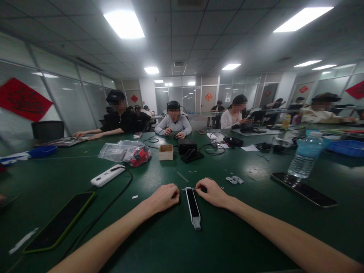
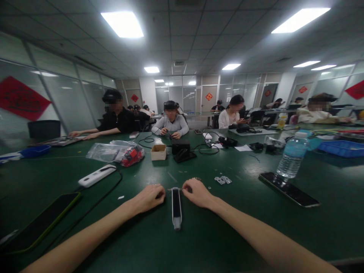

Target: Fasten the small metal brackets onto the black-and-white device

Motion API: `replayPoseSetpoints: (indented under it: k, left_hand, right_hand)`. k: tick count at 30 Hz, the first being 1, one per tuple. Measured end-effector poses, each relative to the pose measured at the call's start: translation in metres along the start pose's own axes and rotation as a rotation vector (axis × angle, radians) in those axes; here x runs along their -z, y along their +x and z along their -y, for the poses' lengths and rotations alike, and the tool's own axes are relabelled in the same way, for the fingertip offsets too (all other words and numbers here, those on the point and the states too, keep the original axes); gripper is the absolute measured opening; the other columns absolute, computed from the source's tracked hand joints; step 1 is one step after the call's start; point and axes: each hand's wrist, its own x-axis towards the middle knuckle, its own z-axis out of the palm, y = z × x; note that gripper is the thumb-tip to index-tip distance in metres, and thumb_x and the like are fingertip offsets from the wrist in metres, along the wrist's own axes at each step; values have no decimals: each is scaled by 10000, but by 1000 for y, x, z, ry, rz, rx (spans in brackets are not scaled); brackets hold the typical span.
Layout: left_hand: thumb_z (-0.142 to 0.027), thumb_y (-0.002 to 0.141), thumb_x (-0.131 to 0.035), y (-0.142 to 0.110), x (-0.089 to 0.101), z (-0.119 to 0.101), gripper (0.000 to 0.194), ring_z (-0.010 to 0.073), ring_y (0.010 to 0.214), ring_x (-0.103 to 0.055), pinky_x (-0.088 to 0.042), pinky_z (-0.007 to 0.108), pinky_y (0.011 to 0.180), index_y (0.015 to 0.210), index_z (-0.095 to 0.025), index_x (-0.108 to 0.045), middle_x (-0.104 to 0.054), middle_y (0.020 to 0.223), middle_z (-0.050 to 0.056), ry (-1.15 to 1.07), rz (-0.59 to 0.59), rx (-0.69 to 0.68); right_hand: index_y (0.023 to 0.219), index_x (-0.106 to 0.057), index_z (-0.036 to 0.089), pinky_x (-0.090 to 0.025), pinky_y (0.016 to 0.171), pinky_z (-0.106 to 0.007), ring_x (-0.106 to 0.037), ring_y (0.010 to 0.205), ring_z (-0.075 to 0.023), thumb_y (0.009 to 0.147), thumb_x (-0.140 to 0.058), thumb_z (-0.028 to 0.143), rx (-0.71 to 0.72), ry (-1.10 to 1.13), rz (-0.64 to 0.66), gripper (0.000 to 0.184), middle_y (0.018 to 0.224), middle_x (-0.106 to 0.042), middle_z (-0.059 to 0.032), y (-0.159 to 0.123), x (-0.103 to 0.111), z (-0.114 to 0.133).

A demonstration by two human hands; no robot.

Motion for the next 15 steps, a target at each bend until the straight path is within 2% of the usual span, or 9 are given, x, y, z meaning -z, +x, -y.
replayPoseSetpoints:
  k: [6, 10, 15]
  left_hand:
    - [-249, 890, -420, 3, -5, 4, 175, 147, 722, -565, -407, 250, 653, 869, -158, -568, -623, 813, 30, -182, -117, 87]
    - [-235, 870, -460, 4, -5, 6, 150, 139, 743, -578, -412, 235, 660, 900, -167, -590, -641, 841, 15, -289, -116, 110]
    - [-245, 849, -490, 3, -1, 3, 156, 140, 731, -581, -415, 233, 660, 908, -175, -616, -652, 830, 3, -320, -106, 144]
  right_hand:
    - [883, -624, 190, -445, 714, -308, -544, 776, -159, 855, -504, 319, -6, 15, 7, 178, 863, -614, -31, 0, 1, 0]
    - [872, -631, 177, -436, 722, -313, -542, 772, -164, 851, -503, 315, 7, -15, -5, 189, 834, -620, -36, 1, 0, 0]
    - [873, -633, 173, -437, 733, -314, -544, 773, -164, 850, -503, 315, 7, -3, 1, 194, 842, -624, -40, 1, 0, 1]
